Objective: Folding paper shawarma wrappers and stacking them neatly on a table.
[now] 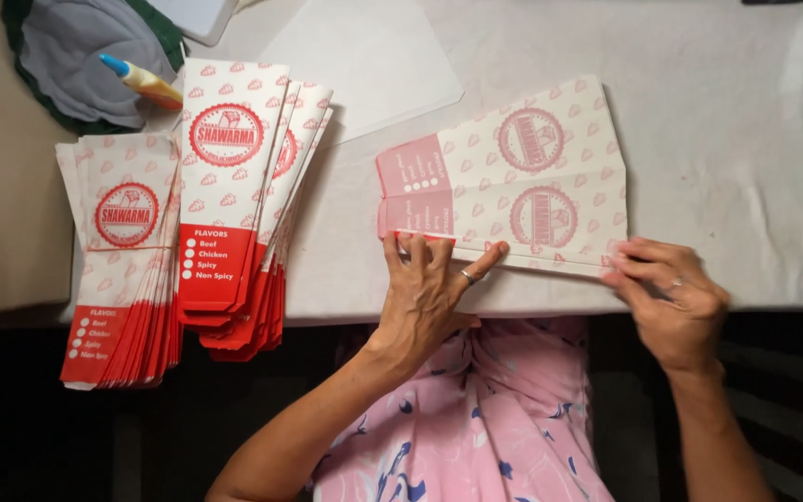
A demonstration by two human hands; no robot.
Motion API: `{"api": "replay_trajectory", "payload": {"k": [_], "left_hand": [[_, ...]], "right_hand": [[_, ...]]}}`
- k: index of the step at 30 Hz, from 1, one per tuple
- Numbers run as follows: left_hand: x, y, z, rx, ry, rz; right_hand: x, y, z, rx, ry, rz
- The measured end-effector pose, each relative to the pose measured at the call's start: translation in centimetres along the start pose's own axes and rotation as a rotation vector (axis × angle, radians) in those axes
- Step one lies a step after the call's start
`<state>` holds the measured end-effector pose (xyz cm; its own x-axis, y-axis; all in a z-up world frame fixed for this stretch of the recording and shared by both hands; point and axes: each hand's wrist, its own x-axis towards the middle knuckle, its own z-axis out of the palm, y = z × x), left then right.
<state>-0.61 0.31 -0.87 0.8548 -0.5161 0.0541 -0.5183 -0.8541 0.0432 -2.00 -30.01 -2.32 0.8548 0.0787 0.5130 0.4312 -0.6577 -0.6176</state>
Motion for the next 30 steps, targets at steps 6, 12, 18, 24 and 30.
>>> {"api": "replay_trajectory", "payload": {"k": [6, 12, 18, 24, 30], "left_hand": [[0.1, 0.2, -0.1, -0.016, -0.012, -0.010], [-0.1, 0.3, 0.9, -0.009, -0.004, -0.007], [-0.1, 0.4, 0.3, -0.014, -0.011, -0.007], [0.0, 0.2, 0.8, 0.296, 0.023, -0.011], [-0.2, 0.3, 1.0, 0.308, 0.021, 0.001]], "right_hand": [[3.3, -6.9, 7.8, 0.201, -0.006, -0.055], [0.2, -1.9, 0.8, 0.128, -0.026, 0.060], [1.6, -4.9, 6.8, 0.301, -0.041, 0.031], [0.8, -2.6, 2.2, 0.160, -0.115, 0.082], [0.8, -2.3, 0.2, 0.009, -0.071, 0.057]]}}
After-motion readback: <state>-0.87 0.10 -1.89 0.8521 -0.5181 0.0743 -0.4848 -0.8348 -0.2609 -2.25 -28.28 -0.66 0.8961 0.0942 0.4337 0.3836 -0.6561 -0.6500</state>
